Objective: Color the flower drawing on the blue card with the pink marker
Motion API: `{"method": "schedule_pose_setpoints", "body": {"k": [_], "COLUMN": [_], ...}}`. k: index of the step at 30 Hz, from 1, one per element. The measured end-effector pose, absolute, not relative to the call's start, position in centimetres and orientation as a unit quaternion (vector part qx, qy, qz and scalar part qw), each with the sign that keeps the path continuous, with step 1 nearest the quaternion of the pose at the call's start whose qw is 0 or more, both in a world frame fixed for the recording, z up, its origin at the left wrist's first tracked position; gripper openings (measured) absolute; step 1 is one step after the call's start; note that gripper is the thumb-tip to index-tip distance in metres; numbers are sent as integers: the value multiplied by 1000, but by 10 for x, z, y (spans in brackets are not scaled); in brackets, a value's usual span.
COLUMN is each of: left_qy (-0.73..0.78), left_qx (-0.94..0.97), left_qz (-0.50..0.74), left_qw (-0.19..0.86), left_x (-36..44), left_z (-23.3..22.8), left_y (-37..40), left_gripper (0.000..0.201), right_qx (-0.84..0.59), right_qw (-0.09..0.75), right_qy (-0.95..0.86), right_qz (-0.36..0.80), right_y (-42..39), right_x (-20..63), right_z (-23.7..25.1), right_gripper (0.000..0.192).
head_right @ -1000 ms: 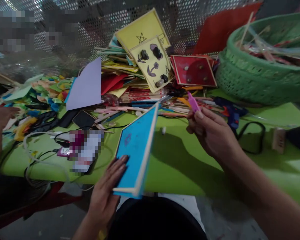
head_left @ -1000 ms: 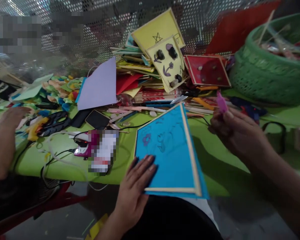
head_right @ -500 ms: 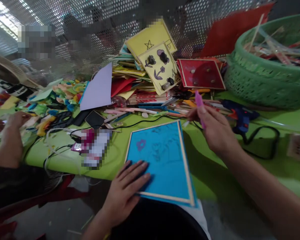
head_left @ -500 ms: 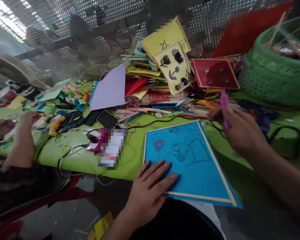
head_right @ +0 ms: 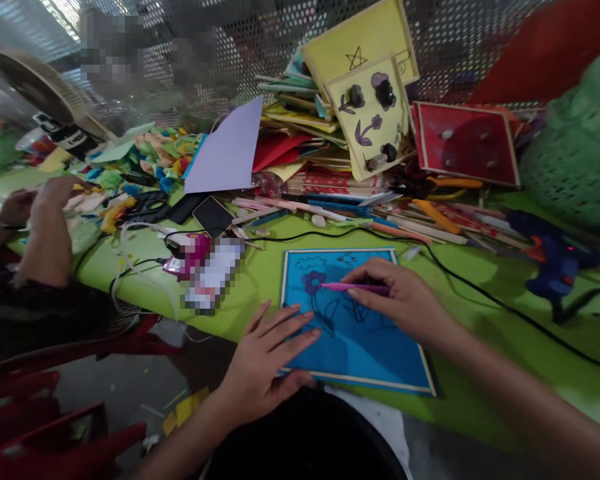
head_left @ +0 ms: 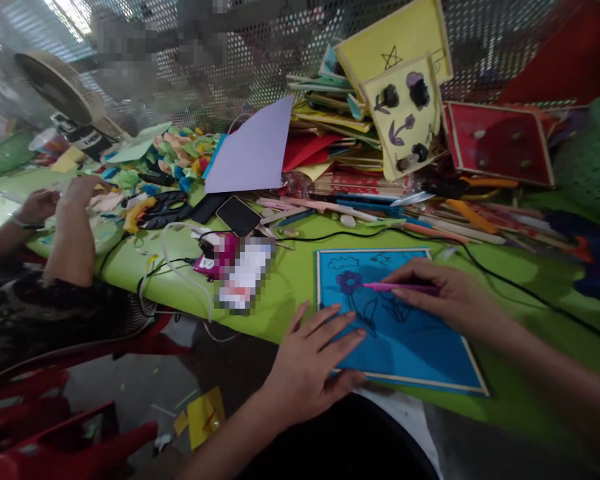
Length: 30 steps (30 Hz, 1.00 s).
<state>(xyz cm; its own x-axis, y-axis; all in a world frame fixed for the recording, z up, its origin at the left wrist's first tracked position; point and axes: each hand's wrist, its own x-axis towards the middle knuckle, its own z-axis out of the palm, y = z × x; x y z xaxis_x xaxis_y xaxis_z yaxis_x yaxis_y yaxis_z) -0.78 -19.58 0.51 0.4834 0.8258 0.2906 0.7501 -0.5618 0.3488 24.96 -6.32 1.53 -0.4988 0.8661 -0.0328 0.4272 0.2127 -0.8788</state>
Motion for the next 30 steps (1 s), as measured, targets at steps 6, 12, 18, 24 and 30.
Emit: {"method": "schedule_pose_setpoints", "body": {"k": [6, 12, 18, 24, 30], "left_qy": [490, 504, 504, 503, 504], "left_qx": [830, 802, 805, 802, 801], "left_qz": [251, 319, 310, 320, 322], "left_qw": [85, 40, 38, 42, 44], "left_x": [-22, -12, -12, -12, -11], "left_z": [-6, -18, -20, -23, -22], "left_y": [-192, -189, -191, -191, -190], "left_gripper": [42, 39, 45, 51, 51], "right_qx": [-457, -483, -488, -486, -456], "right_qw": [234, 200, 188, 189, 281], "right_qy": [-761, -747, -758, -762, -731], "right_qz": [396, 411, 391, 384, 421], "right_y": [-64, -70, -69, -71, -70], "right_x": [256, 254, 252, 250, 256], "right_z": [4, 8, 12, 12, 14], "right_gripper": [30, 33, 34, 34, 20]}}
